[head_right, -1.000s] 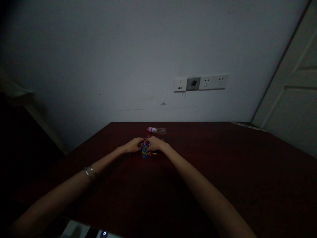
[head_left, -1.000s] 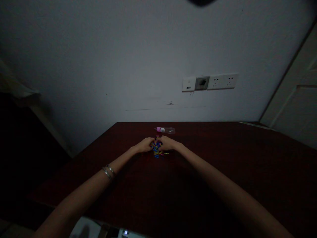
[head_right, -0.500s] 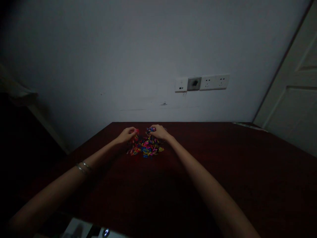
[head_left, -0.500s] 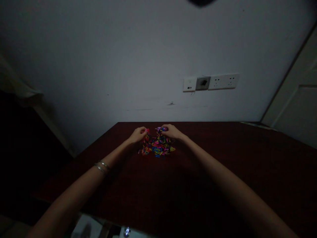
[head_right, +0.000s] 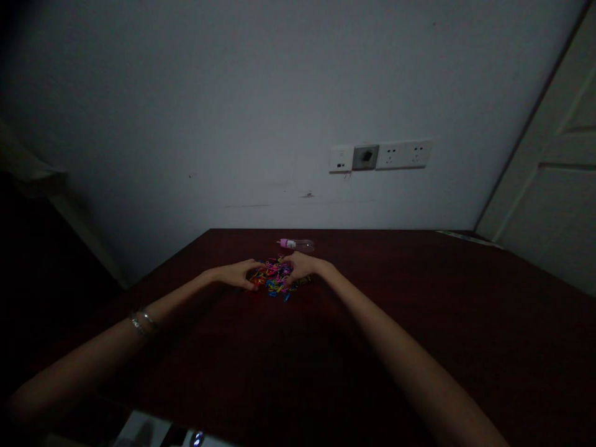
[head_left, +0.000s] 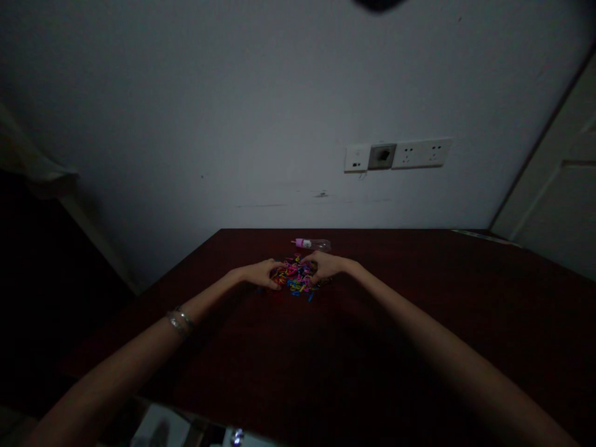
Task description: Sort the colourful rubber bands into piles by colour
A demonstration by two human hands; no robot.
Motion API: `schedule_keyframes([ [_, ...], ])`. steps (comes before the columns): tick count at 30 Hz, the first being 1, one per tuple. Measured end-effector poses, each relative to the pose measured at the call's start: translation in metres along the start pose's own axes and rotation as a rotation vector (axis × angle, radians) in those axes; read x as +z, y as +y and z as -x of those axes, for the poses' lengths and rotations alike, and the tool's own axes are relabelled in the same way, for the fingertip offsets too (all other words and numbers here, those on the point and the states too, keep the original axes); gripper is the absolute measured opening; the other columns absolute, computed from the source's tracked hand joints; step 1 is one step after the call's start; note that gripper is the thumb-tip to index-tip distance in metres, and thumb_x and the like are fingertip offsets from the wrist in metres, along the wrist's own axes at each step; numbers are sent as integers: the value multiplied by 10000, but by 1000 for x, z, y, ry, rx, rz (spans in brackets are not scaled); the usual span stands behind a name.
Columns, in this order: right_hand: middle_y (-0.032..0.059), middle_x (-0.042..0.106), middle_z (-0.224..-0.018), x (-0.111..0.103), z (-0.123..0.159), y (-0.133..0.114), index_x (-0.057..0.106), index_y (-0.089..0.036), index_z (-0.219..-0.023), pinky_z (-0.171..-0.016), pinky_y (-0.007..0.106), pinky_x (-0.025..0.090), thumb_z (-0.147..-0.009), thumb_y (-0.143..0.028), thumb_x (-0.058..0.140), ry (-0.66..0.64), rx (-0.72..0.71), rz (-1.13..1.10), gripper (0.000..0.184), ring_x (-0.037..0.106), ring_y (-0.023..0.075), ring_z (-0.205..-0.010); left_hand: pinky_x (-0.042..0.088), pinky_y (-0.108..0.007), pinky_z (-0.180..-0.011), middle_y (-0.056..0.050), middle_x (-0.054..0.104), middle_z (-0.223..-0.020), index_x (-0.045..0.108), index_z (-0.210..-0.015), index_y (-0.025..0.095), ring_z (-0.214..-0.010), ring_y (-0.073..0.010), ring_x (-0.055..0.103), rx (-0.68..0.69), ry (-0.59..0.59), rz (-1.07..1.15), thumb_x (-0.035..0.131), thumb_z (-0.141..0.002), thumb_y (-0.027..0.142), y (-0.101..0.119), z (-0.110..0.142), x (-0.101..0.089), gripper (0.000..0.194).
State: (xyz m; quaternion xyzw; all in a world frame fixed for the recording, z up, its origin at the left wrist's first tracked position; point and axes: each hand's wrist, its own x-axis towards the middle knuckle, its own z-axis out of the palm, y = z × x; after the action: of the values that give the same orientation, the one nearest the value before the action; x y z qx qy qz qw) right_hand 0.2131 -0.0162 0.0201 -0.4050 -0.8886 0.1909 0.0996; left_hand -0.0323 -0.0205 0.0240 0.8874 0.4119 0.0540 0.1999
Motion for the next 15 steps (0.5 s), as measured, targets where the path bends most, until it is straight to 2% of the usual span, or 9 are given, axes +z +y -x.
schedule_keyframes([
  [3,125,535,-1130,15,-1,-3,505,-237,-1238,-835,391,397,-504,-438,737,-21,98,120,796,501,299,-1013,403,-281,-794,-78,560,-1024,526,-1175,193,-926,-223,514,-18,32,-72,649,-544,231,1,-3,12,644],
  [6,139,512,-1154,29,-6,-7,496,-263,-1240,-822,391,403,-606,-469,671,53,147,159,689,500,305,-1024,403,-238,-676,-47,581,-859,607,-992,178,-774,-182,526,-14,83,-79,571,-571,146,3,-10,20,425],
  [10,126,586,-1052,39,-15,-7,585,-209,-1115,-781,321,421,-722,-313,583,187,105,128,406,555,252,-953,365,-209,-570,0,552,-672,596,-757,162,-621,-131,484,-38,163,-54,529,-605,138,3,-22,28,168],
  [12,100,624,-994,39,-21,-4,614,-180,-1037,-767,286,426,-712,-230,582,240,90,52,330,575,221,-914,354,-200,-545,15,535,-627,574,-705,156,-585,-112,466,-62,231,-15,519,-633,162,1,-26,29,91],
  [15,57,649,-930,33,-30,1,627,-158,-954,-756,260,439,-678,-143,582,348,100,-107,280,588,178,-856,363,-192,-533,18,541,-623,559,-713,152,-580,-103,473,-108,384,100,507,-680,208,-2,-31,27,83],
])
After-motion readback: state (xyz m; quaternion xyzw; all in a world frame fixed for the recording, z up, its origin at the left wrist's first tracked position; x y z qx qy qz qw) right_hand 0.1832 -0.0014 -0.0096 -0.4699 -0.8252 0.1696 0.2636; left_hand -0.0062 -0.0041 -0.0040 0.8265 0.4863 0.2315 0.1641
